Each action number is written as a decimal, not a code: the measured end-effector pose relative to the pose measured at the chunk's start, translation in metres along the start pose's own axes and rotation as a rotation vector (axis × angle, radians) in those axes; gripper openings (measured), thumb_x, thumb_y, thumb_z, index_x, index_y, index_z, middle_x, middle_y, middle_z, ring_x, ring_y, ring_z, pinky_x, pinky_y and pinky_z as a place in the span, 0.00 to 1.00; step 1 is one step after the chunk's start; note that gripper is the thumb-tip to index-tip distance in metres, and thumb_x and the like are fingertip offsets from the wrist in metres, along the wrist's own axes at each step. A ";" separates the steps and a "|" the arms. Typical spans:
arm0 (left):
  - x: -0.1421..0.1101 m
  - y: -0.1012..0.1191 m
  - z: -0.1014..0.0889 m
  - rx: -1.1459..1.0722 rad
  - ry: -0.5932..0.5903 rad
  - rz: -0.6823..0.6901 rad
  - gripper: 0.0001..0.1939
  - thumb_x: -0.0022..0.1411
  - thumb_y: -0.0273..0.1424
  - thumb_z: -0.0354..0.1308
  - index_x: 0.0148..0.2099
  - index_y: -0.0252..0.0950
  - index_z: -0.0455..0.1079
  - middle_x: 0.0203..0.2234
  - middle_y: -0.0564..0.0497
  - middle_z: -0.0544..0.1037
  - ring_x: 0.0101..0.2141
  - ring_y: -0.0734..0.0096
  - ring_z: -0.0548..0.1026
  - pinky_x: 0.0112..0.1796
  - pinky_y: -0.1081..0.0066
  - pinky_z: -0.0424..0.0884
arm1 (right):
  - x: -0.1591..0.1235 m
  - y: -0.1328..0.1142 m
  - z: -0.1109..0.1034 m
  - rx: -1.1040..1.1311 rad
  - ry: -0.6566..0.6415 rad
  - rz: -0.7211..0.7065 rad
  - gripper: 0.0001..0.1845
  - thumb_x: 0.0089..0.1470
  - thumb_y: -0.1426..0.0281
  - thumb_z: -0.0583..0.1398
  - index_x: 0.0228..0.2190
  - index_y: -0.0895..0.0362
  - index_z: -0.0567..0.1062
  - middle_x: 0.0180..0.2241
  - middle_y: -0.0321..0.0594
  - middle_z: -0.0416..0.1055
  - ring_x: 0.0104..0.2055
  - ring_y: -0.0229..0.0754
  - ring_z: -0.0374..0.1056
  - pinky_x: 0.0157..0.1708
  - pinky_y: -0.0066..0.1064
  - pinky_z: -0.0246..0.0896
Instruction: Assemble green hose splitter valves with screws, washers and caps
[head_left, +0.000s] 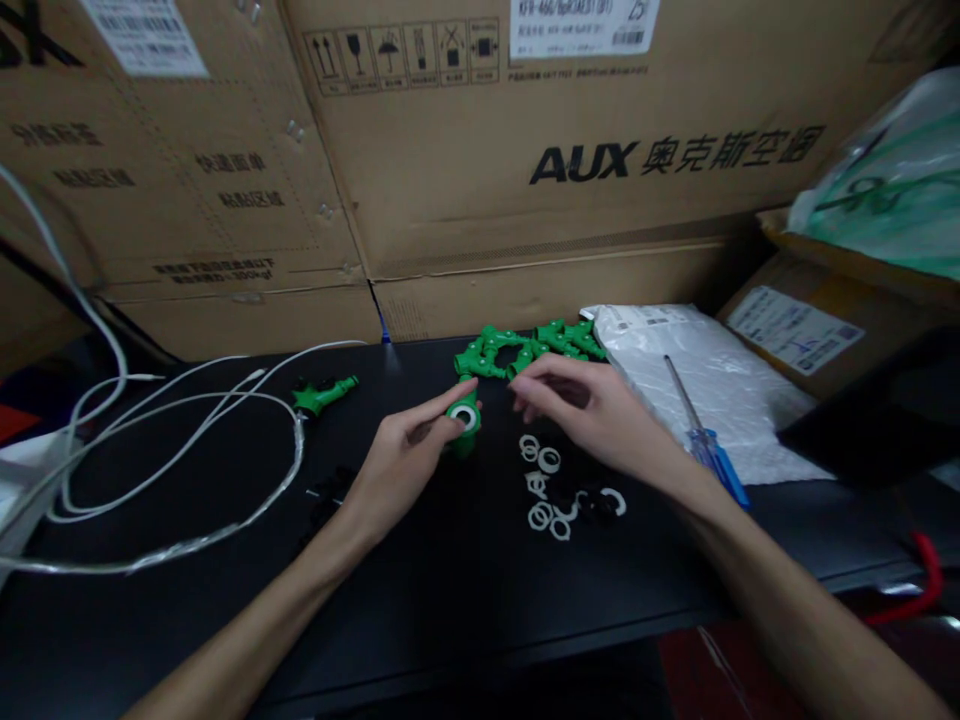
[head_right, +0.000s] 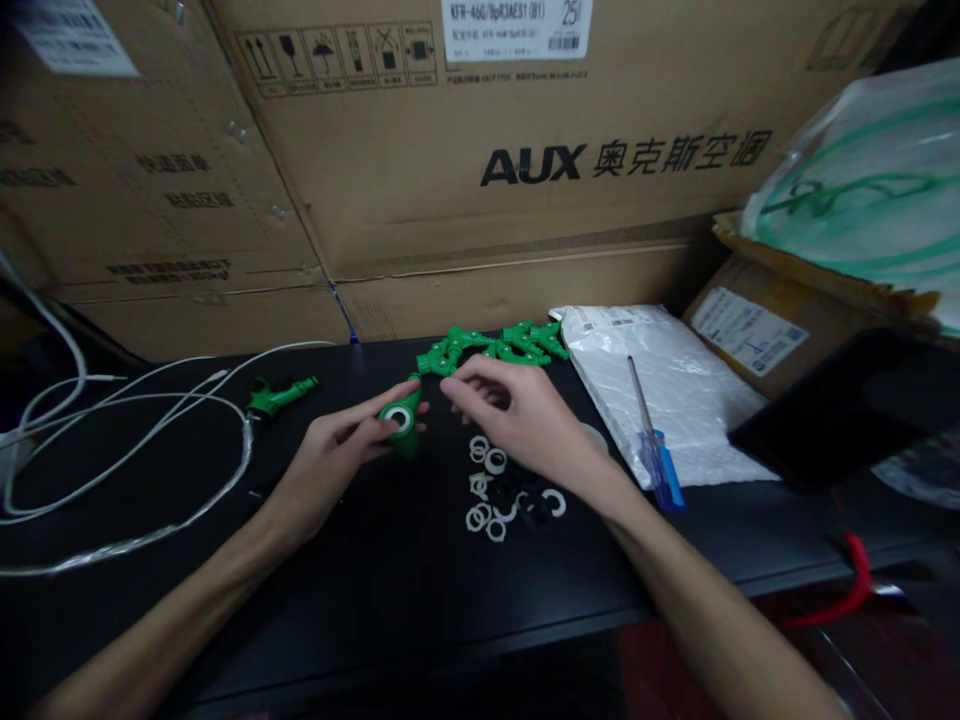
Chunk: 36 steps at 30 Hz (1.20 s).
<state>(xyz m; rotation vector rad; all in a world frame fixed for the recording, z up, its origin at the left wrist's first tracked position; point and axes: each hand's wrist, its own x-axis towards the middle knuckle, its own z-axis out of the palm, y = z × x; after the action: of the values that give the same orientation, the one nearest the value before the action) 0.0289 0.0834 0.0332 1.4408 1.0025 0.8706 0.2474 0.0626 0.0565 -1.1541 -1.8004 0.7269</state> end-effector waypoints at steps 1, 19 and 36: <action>0.001 0.001 -0.002 -0.080 -0.029 -0.059 0.27 0.66 0.37 0.60 0.65 0.43 0.69 0.56 0.47 0.79 0.60 0.53 0.73 0.61 0.53 0.66 | 0.000 0.000 -0.012 -0.046 -0.008 0.012 0.13 0.65 0.61 0.59 0.32 0.57 0.76 0.30 0.37 0.76 0.31 0.38 0.72 0.33 0.31 0.67; 0.004 -0.002 0.002 -0.219 -0.062 -0.017 0.26 0.62 0.36 0.67 0.59 0.38 0.64 0.44 0.47 0.79 0.44 0.63 0.80 0.51 0.64 0.71 | -0.070 0.024 -0.043 -0.485 -0.215 -0.090 0.08 0.67 0.69 0.57 0.41 0.53 0.77 0.45 0.43 0.72 0.47 0.43 0.73 0.47 0.35 0.71; 0.009 -0.005 -0.009 -0.182 -0.044 -0.029 0.22 0.70 0.43 0.55 0.61 0.41 0.71 0.47 0.46 0.79 0.43 0.62 0.78 0.48 0.62 0.73 | 0.013 0.019 0.015 -0.148 0.041 -0.246 0.14 0.59 0.73 0.64 0.48 0.54 0.77 0.48 0.41 0.77 0.47 0.42 0.75 0.47 0.35 0.74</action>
<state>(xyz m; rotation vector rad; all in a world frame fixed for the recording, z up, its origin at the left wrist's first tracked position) 0.0238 0.0952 0.0294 1.2826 0.8856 0.8825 0.2393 0.0818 0.0391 -1.0100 -1.9437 0.4298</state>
